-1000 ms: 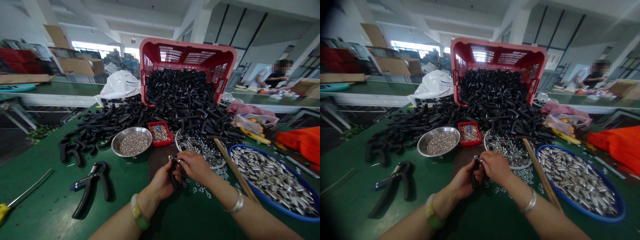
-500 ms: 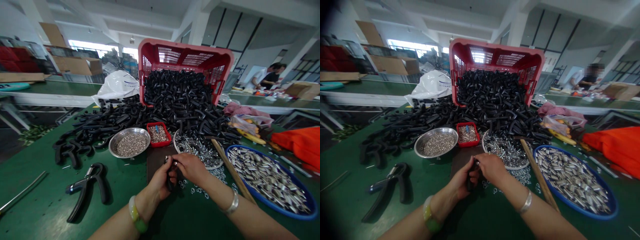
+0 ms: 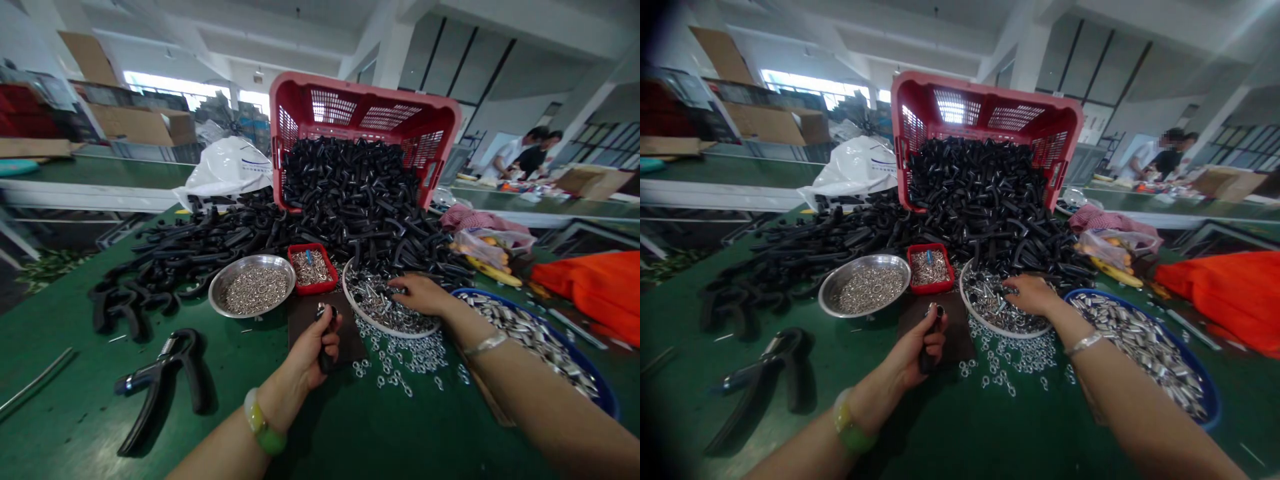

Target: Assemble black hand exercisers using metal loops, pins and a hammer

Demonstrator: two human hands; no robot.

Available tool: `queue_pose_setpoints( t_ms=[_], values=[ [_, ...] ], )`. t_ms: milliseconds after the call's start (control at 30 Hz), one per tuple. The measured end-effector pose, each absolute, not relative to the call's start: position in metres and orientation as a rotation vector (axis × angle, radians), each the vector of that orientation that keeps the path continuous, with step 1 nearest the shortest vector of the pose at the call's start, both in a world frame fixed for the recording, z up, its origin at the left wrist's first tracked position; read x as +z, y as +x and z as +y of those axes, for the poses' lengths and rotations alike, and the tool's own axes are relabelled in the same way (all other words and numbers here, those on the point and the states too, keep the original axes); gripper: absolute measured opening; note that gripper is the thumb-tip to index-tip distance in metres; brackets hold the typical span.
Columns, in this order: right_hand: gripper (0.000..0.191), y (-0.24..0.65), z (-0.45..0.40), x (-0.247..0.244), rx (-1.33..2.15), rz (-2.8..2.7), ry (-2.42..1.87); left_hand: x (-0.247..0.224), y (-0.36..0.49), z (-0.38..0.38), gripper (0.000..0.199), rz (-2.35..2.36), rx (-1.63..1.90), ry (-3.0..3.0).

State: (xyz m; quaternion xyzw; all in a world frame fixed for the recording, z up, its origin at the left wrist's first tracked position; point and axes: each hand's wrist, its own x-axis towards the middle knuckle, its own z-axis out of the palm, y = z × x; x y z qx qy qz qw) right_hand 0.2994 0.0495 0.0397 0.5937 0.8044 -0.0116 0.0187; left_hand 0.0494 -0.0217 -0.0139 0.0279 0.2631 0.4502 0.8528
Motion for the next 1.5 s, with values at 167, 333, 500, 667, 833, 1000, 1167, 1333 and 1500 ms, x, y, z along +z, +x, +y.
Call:
queue_pose_setpoints(
  t_ms=[167, 333, 500, 667, 833, 1000, 1167, 1333, 1500],
  values=[
    [0.020, 0.295, 0.053, 0.031, -0.100, 2.547, 1.817, -0.013, 0.044, -0.022, 0.022, 0.488, 0.872, 0.031],
    [0.022, 0.264, 0.022, 0.054, 0.096, 2.845, 2.048, -0.013, 0.042, -0.021, 0.023, 0.442, 0.848, 0.031],
    [0.015, 0.204, -0.013, 0.058, -0.170, 3.301, 1.806, -0.015, 0.040, -0.021, 0.027, 0.403, 0.821, 0.052],
    [0.015, 0.183, -0.022, 0.055, 0.088, 3.433, 1.650, -0.018, 0.040, -0.023, 0.024, 0.337, 0.842, 0.161],
    [0.020, 0.170, -0.025, 0.065, 0.018, 3.335, 1.431, -0.019, 0.041, -0.024, 0.022, 0.312, 0.922, 0.231],
    [0.026, 0.166, -0.038, 0.056, 0.006, 3.380, 1.415, -0.023, 0.032, -0.020, 0.031, 0.299, 0.895, 0.318],
    [0.034, 0.165, -0.064, 0.042, 0.284, 3.447, 1.254, -0.022, 0.022, -0.025, 0.031, 0.350, 0.962, 0.526],
    [0.027, 0.164, -0.060, 0.035, 0.130, 3.485, 1.573, -0.019, 0.024, -0.024, 0.035, 0.385, 0.975, 0.675],
    [0.025, 0.169, -0.035, 0.020, -0.369, 3.183, 2.188, -0.021, 0.037, -0.019, 0.034, 0.724, 1.117, 0.822]
  ],
)
